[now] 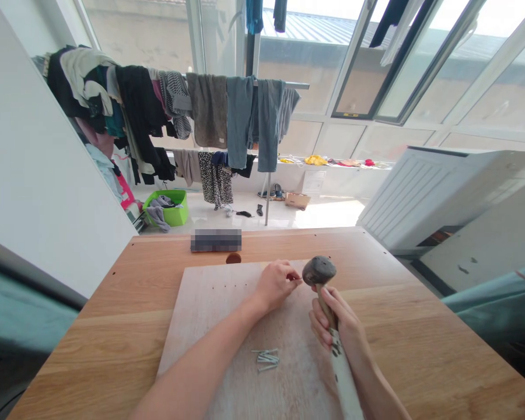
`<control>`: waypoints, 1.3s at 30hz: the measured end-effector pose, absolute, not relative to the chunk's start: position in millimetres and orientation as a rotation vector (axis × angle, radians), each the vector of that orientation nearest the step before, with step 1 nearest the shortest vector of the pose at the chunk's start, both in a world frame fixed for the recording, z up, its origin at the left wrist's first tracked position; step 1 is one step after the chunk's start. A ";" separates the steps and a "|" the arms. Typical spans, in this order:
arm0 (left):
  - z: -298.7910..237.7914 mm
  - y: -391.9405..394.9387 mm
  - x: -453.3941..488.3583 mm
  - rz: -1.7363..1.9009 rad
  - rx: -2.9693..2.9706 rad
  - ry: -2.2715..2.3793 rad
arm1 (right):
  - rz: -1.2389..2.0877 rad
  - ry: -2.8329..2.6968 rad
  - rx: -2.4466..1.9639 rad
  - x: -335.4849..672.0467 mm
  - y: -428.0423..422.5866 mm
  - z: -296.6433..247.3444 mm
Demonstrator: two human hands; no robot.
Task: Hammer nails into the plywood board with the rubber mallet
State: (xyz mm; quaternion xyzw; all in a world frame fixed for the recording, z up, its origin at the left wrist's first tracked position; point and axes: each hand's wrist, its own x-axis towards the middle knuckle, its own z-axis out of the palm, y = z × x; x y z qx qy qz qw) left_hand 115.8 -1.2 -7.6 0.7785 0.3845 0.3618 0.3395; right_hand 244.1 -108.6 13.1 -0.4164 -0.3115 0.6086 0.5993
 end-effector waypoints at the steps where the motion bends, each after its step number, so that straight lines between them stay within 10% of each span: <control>1: -7.7 -1.0 115.8 0.942 2.025 1.001 | 1.407 -0.721 -0.963 244.0 -108.7 13.0; 29: 21.1 -2.8 94.7 0.937 2.034 1.033 | 1.487 -0.571 -0.918 258.4 -91.5 -7.5; 39: 79.0 -60.0 36.5 0.015 2.561 0.760 | 1.525 -0.555 -0.908 259.2 -94.5 -1.3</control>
